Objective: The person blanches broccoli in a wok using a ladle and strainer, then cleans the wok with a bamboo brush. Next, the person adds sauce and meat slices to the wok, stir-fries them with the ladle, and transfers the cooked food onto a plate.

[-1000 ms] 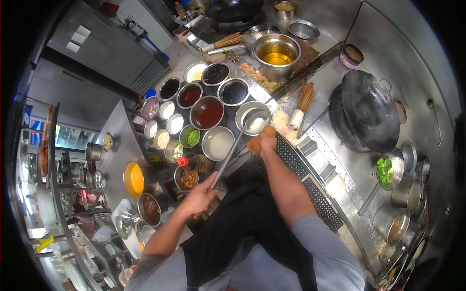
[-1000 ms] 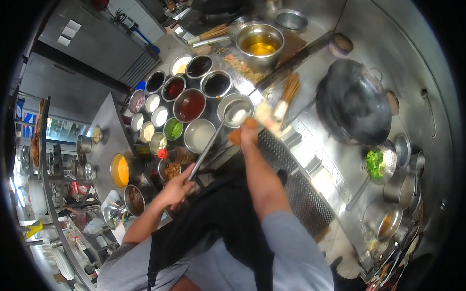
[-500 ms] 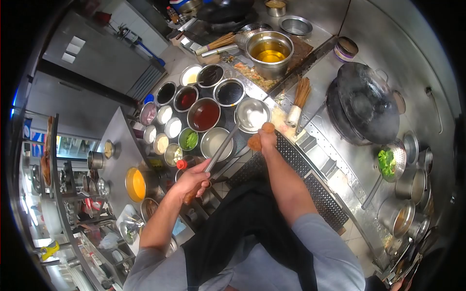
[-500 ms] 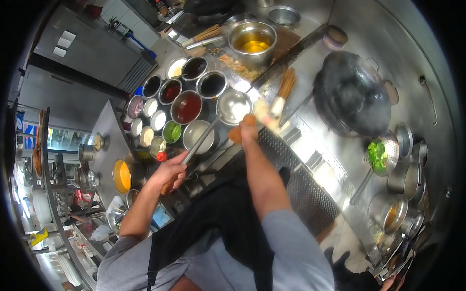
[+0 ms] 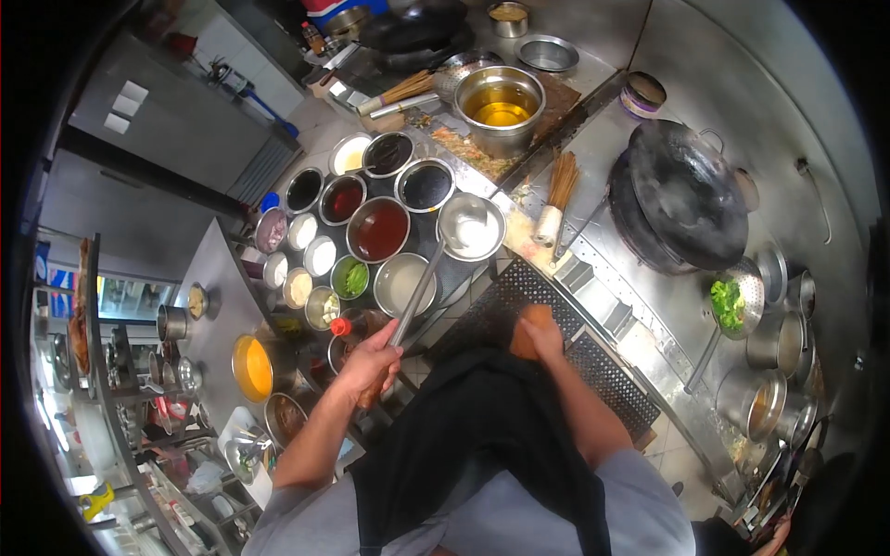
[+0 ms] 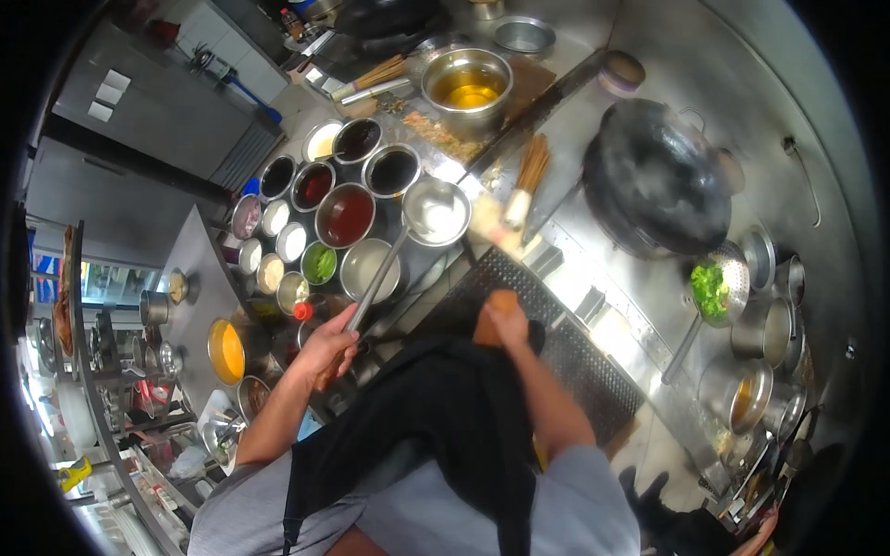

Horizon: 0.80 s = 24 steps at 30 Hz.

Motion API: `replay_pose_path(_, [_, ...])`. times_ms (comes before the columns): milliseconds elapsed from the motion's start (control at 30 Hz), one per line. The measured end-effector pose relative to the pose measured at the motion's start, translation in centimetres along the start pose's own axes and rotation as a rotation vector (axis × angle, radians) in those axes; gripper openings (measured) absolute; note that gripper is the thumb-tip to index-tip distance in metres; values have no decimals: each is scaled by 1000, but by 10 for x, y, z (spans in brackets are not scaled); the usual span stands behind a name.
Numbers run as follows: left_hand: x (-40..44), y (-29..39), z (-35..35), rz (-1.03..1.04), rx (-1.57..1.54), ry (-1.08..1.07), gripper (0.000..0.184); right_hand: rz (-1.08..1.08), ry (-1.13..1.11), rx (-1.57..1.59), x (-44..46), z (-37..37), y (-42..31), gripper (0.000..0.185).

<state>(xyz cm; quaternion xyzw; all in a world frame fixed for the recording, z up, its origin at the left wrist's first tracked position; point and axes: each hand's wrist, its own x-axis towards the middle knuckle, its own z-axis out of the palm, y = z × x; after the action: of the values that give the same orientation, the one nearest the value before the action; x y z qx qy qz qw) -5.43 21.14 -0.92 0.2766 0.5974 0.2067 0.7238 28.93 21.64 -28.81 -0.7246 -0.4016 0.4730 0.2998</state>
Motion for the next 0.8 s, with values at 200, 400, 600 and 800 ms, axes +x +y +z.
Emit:
replay_pose_path(200, [8, 6, 2, -49, -113, -38, 68, -7, 239, 307, -55, -66, 74, 34])
replay_pose_path(400, [4, 5, 7, -117, -439, -108, 59, -77, 464, 438, -66, -138, 70, 35])
replay_pose_path(600, [-11, 22, 44, -50, -588, -218, 53, -67, 546, 275, -38, -204, 46, 48])
replay_pose_path(800, [-3, 82, 136, 16, -387, -269, 60, -67, 410, -133, -6, -226, 58, 56])
